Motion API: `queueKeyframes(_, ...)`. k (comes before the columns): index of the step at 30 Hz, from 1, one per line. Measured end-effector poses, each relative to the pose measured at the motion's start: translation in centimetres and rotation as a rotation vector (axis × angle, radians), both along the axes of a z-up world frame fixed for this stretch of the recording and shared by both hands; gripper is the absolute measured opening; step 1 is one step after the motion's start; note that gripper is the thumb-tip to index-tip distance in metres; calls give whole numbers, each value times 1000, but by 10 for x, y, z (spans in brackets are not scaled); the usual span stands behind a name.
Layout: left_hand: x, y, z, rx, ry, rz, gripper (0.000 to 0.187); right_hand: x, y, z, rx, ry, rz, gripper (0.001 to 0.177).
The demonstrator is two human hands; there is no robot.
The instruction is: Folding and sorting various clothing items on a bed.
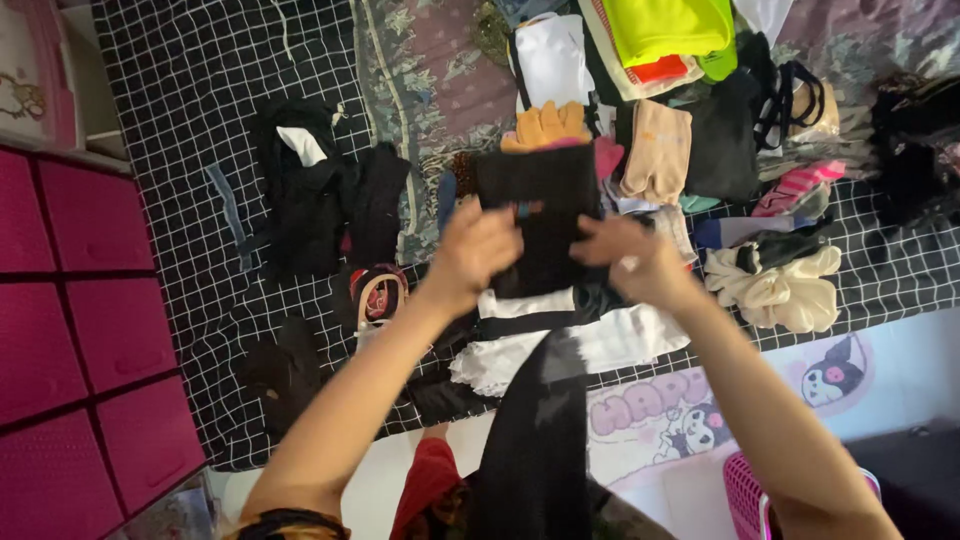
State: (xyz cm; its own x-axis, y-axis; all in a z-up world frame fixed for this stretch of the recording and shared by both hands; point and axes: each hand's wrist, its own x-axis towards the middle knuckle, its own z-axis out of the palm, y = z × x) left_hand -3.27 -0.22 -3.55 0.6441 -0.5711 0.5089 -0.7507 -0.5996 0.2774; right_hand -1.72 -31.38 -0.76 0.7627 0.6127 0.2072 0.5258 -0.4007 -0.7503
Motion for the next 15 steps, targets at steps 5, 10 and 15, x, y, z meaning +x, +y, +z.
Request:
queueKeyframes(5,-82,-1,-65,-52,114,-131,18,-86,-2,-87,-11,111,2,43)
queueKeyframes(10,-110,7,-77,-62,251,-108,14,-116,-2,-101,-44,126,-101,45)
queueKeyframes(15,-111,9,-78,9,240,-123,16,-111,5,-90,-101,-61,-62,37)
